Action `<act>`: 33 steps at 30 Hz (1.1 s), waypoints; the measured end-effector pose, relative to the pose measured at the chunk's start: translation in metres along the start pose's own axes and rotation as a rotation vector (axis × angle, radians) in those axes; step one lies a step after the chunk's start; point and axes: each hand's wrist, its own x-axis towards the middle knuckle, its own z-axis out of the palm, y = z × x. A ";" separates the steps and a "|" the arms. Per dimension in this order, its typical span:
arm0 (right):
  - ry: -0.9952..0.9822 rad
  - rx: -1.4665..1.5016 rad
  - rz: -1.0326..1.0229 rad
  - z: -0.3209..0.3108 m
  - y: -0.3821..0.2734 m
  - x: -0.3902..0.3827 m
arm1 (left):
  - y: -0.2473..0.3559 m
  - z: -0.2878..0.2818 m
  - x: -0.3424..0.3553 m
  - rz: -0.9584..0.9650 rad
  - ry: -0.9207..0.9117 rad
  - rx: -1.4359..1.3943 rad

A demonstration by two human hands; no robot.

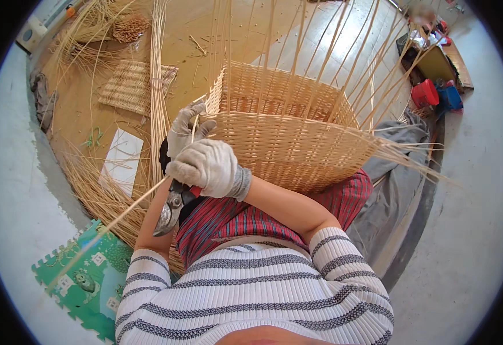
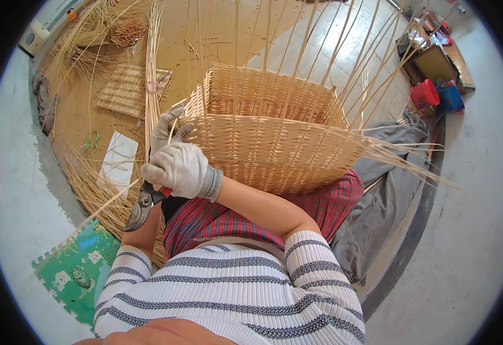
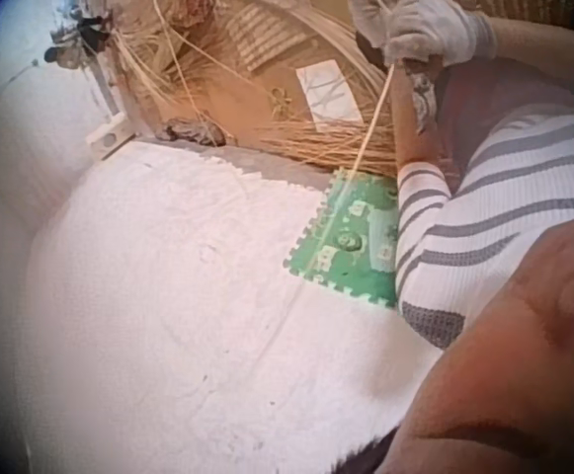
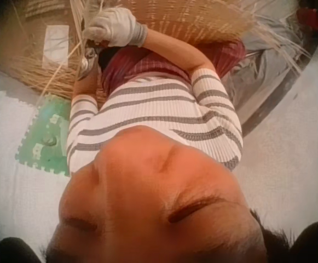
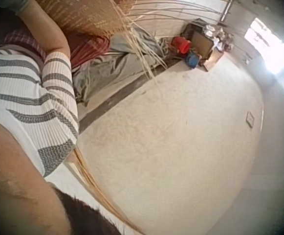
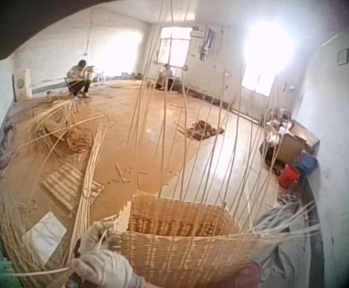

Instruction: Weaving a large wicker basket using hand manipulation and pliers, while measuring progress with a tape.

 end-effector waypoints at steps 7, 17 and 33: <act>1.179 0.832 0.710 -0.004 0.017 -0.050 | -0.026 -0.018 0.011 0.426 -0.006 0.771; 1.103 0.575 1.106 -0.015 0.054 -0.085 | 0.006 -0.001 0.012 -0.256 0.124 0.212; 0.241 0.079 1.148 -0.103 0.079 -0.031 | -0.019 0.006 0.023 -0.004 0.322 0.482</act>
